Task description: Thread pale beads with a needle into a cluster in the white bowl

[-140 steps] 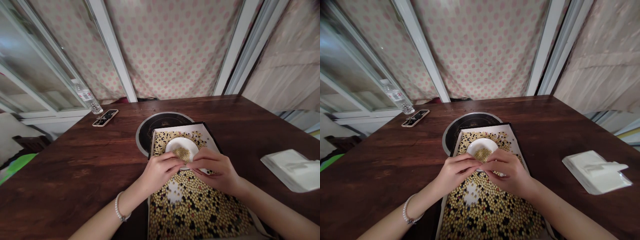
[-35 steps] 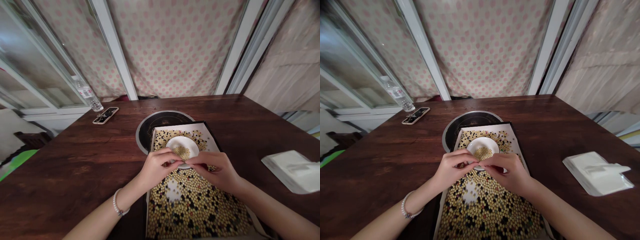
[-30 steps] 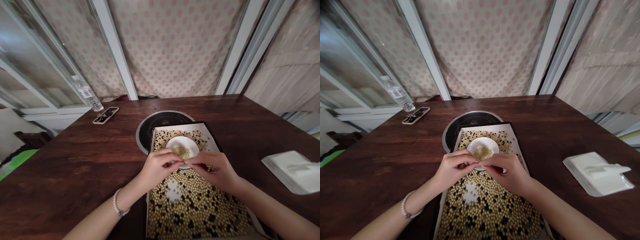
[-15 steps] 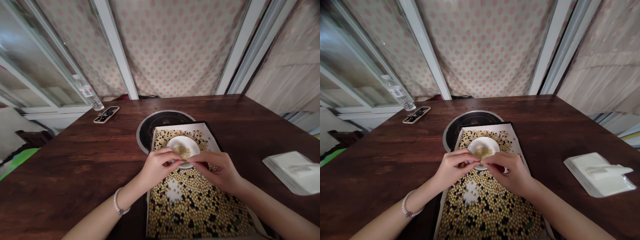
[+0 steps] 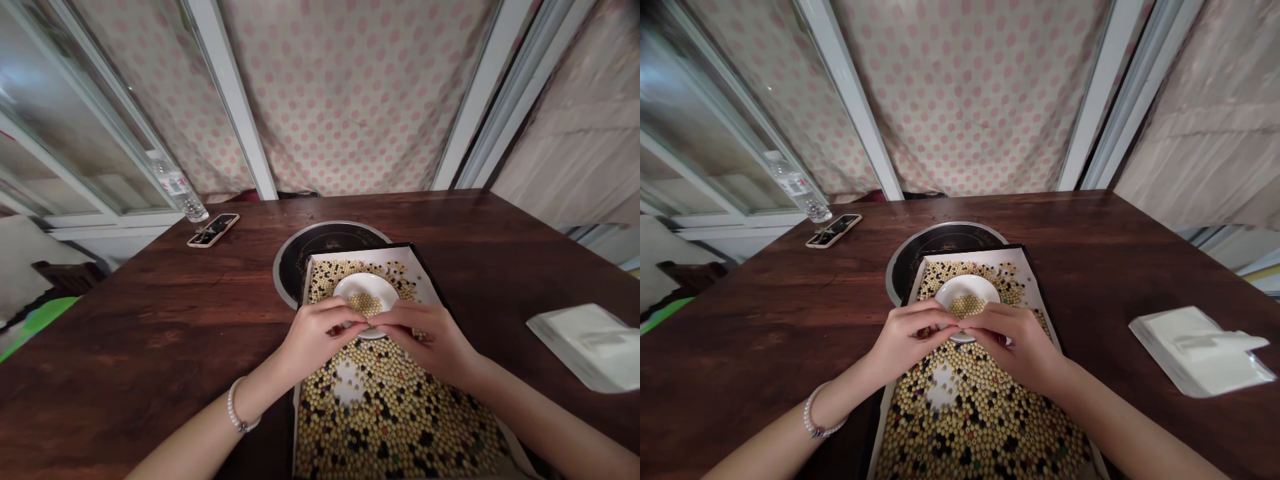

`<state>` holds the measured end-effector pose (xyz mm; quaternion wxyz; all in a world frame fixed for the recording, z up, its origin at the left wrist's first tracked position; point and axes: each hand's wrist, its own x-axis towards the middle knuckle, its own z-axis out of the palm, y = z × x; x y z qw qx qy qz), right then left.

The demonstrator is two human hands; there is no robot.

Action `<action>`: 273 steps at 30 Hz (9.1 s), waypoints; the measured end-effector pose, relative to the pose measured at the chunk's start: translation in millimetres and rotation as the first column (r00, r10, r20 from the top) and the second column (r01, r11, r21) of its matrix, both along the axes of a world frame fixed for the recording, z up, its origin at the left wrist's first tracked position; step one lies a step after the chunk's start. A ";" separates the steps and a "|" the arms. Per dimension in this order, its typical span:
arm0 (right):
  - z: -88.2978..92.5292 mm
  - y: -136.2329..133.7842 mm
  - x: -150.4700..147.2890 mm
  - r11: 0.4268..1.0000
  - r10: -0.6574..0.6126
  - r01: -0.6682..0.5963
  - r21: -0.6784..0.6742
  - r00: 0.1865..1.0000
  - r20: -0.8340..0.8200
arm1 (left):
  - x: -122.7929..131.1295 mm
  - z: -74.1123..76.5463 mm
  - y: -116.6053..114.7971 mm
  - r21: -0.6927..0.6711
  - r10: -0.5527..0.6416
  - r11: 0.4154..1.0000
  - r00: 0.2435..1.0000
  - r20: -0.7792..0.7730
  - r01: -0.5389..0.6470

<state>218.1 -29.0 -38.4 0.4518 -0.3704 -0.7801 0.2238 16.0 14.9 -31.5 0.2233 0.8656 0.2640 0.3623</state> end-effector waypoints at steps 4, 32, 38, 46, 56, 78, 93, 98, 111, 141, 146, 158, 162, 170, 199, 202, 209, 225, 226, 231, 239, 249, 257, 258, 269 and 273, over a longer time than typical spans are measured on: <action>2.3 -2.4 0.3 0.998 -0.030 0.033 0.060 0.999 -0.044 | 0.0 0.3 0.7 -0.003 0.023 1.000 1.000 -0.004 -0.023; 0.1 1.9 -1.3 0.986 -0.058 0.063 -0.155 0.998 0.033 | -0.6 -0.6 2.6 -0.005 -0.025 1.000 0.997 -0.076 0.025; 2.1 2.9 -1.7 0.974 -0.063 0.062 -0.217 0.998 0.002 | 0.3 1.7 1.7 -0.026 0.032 0.999 0.999 -0.021 -0.033; 3.7 3.1 -2.0 0.968 -0.065 0.067 -0.243 0.998 0.014 | -0.8 3.4 3.7 -0.065 0.223 0.974 0.973 0.066 -0.218; 1.7 3.4 -2.6 0.978 -0.055 0.051 -0.202 0.998 -0.015 | -1.5 0.5 6.3 -0.093 0.234 0.971 0.963 0.137 -0.223; 3.4 0.5 1.8 0.978 -0.180 0.168 -0.126 0.980 -0.087 | -0.9 0.8 1.6 -0.076 0.233 0.972 0.964 0.126 -0.224; 2.6 -5.5 4.4 0.984 -0.163 0.168 0.058 0.983 -0.081 | -5.8 -9.1 0.0 0.075 0.179 0.980 0.983 0.037 -0.182; 3.4 -6.3 5.6 0.988 -0.121 0.129 0.083 0.988 -0.094 | -4.7 -5.0 -1.8 0.074 0.169 0.982 0.983 0.073 -0.175; 7.1 -7.4 7.0 0.969 -0.124 0.141 0.203 0.988 -0.094 | 0.6 0.6 -3.3 -0.291 0.167 0.955 0.924 0.344 -0.064; 3.0 -5.8 2.4 0.994 -0.011 0.015 0.111 0.999 -0.040 | -4.4 0.2 -4.3 0.232 0.112 0.968 0.992 -0.064 -0.095; -0.3 -3.4 1.0 0.998 0.026 -0.026 0.064 1.000 0.008 | -4.9 -0.8 -3.9 0.213 0.078 0.975 0.994 -0.077 -0.060; -0.6 -3.3 1.1 0.997 0.010 -0.009 0.071 1.000 -0.009 | -4.2 1.1 -3.5 0.253 0.048 0.967 0.993 -0.105 -0.021; -1.7 -3.2 1.2 0.998 -0.016 0.017 0.067 1.000 -0.026 | -3.8 1.1 -3.2 0.256 0.070 0.965 0.995 -0.075 -0.049; -3.2 -2.2 1.2 0.998 -0.008 0.011 0.065 0.999 -0.051 | -4.6 -0.4 -3.8 0.212 0.042 0.977 0.993 -0.109 -0.018; -5.5 1.2 -4.7 0.998 0.024 -0.022 0.064 0.999 -0.033 | -6.3 -3.2 -3.0 0.189 0.080 0.980 0.992 -0.100 -0.060; -6.9 0.6 -4.0 0.997 0.040 -0.040 0.059 0.999 -0.014 | -6.1 -4.1 -2.8 0.170 0.069 0.984 0.992 -0.106 -0.050; -4.5 0.7 -4.8 0.997 0.021 -0.020 0.075 1.000 -0.006 | -6.5 -3.0 -3.6 0.161 0.058 0.986 0.993 -0.105 -0.041; -5.0 2.1 -6.8 0.975 -0.021 0.029 0.222 0.999 -0.040 | -8.5 -4.6 -2.8 0.169 0.070 0.984 0.991 -0.115 -0.050; -5.7 2.5 -7.2 0.977 -0.017 0.022 0.211 0.999 -0.028 | -8.4 -4.7 -2.7 0.174 0.073 0.983 0.991 -0.113 -0.053; -6.4 5.3 -9.1 0.989 0.032 -0.040 0.142 0.998 0.056 | -7.7 -4.9 -2.3 0.194 0.059 0.981 0.989 -0.134 -0.032; -2.5 3.7 -8.7 0.988 0.016 -0.028 0.153 0.997 0.074 | -8.7 -5.9 -1.1 0.209 0.068 0.977 0.990 -0.127 -0.040; 4.6 1.5 -9.5 0.976 -0.032 0.041 0.214 0.998 -0.045 | -7.2 -2.8 -2.8 0.213 0.081 0.976 0.988 -0.131 -0.052; 3.2 -6.9 -0.7 0.969 -0.154 0.171 0.180 0.983 -0.101 | -7.4 -1.2 -2.1 0.159 0.067 0.986 0.988 -0.140 -0.044; 4.2 -7.3 0.2 0.966 -0.167 0.183 0.182 0.981 -0.102 | -7.2 -0.5 -2.2 0.147 0.069 0.988 0.987 -0.146 -0.047; 7.3 -9.3 6.3 0.942 -0.286 0.307 0.138 0.946 -0.155 | -8.5 6.6 -7.6 0.150 0.071 0.987 0.997 -0.035 -0.065; 10.5 -9.7 8.6 0.932 -0.327 0.347 0.105 0.929 -0.171 | -5.8 15.2 -11.3 0.027 0.053 0.998 0.990 -0.130 -0.050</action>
